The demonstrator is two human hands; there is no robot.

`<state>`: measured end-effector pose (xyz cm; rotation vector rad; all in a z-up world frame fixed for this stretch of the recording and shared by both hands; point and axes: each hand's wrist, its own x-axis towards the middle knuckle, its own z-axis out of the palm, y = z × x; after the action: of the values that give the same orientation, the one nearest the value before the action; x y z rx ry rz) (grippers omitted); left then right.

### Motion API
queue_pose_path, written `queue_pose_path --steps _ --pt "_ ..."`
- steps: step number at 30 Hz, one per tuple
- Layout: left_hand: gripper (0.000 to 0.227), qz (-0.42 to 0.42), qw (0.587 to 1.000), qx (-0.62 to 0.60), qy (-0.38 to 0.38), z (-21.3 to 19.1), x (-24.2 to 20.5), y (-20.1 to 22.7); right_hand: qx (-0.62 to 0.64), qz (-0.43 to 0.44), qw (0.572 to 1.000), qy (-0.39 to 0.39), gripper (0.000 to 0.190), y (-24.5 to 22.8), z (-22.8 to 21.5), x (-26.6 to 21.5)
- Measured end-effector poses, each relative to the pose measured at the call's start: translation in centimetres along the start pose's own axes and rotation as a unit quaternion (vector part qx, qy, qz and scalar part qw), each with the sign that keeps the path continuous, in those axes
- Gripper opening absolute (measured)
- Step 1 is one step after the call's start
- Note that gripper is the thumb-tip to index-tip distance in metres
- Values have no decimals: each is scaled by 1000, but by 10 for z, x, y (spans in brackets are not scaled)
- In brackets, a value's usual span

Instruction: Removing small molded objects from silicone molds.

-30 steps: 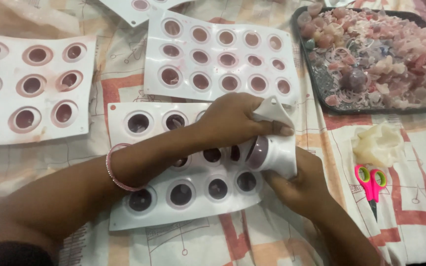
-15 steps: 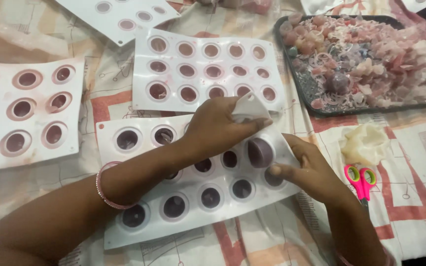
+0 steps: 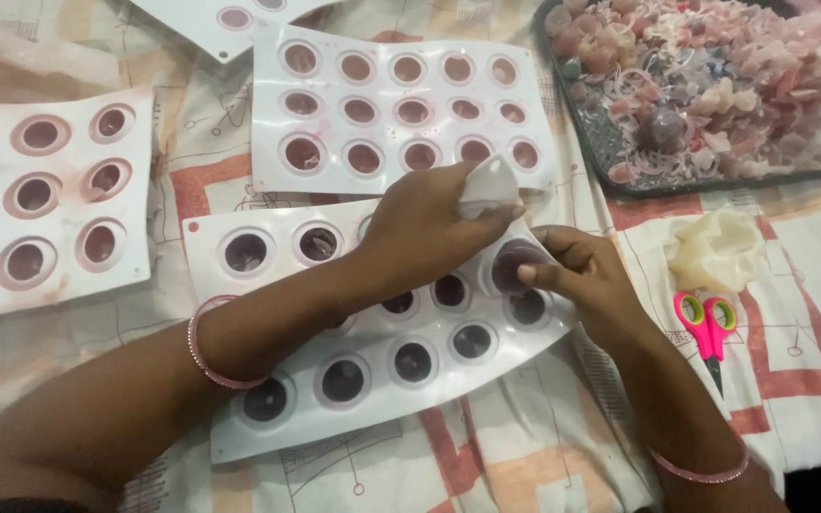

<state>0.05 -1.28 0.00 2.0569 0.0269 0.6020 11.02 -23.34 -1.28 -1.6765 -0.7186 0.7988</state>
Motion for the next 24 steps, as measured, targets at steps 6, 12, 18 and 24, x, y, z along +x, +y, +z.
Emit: queue_pose_path --steps 6,12,18,24 --pt "36 15 1000 -27 2 -2 2 0 52 -50 996 -57 35 40 -41 5" --pt "46 -15 1000 -12 -5 -5 -2 13 27 27 996 86 31 -7 -10 1" --pt "68 105 983 123 85 11 -9 -20 -50 -16 988 148 30 0 -43 7" --pt "65 135 983 112 47 10 -4 -31 -249 -18 929 274 28 -40 -46 -55"
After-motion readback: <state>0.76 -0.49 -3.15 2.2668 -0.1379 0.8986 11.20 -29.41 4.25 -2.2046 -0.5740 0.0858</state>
